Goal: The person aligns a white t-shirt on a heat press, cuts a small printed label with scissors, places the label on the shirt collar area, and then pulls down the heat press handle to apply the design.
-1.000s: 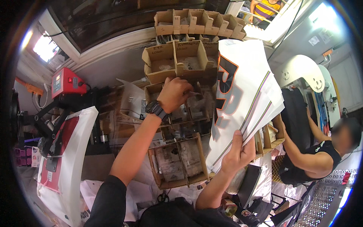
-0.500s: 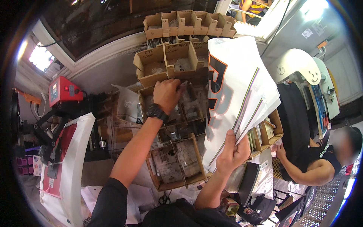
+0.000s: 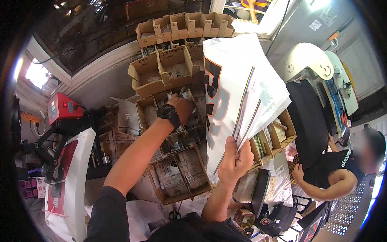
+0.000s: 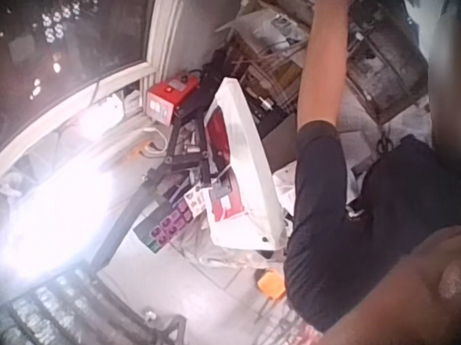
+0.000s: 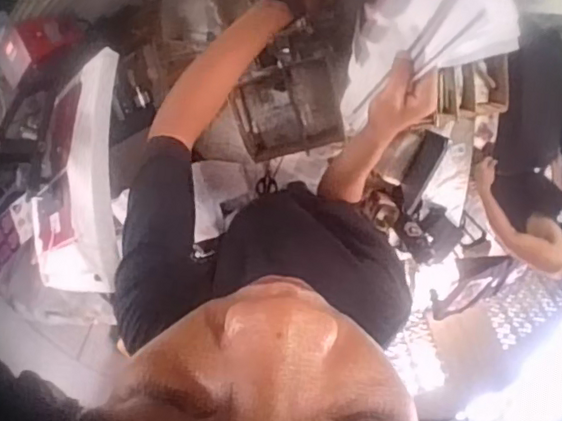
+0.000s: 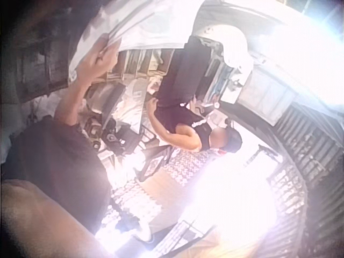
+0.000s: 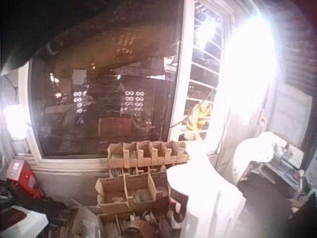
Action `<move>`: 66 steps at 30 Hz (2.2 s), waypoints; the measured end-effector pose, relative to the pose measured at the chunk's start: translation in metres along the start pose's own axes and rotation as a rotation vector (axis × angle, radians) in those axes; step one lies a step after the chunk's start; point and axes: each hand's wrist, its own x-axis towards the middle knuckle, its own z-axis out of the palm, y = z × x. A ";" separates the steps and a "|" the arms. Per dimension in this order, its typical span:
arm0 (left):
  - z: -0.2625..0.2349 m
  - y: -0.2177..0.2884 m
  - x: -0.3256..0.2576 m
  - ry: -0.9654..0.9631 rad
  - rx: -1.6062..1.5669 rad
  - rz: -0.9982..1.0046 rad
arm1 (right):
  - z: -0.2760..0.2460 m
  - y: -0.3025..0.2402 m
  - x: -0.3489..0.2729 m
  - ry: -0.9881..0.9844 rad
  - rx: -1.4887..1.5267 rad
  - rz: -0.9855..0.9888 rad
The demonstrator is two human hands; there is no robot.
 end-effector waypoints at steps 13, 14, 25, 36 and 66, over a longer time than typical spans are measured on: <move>-0.003 -0.034 -0.011 0.281 -0.038 0.117 | -0.004 0.005 -0.003 -0.043 0.058 0.099; -0.002 -0.036 -0.014 0.303 -0.072 0.118 | -0.004 0.005 -0.004 -0.058 0.049 0.100; 0.002 -0.026 -0.030 0.567 -0.239 0.242 | -0.004 -0.006 -0.003 -0.071 0.003 0.119; 0.018 -0.024 -0.062 0.720 -0.666 0.048 | 0.012 -0.011 -0.005 -0.142 0.028 0.047; 0.023 -0.015 -0.036 0.763 -0.481 0.014 | 0.017 -0.008 -0.009 -0.164 -0.095 -0.008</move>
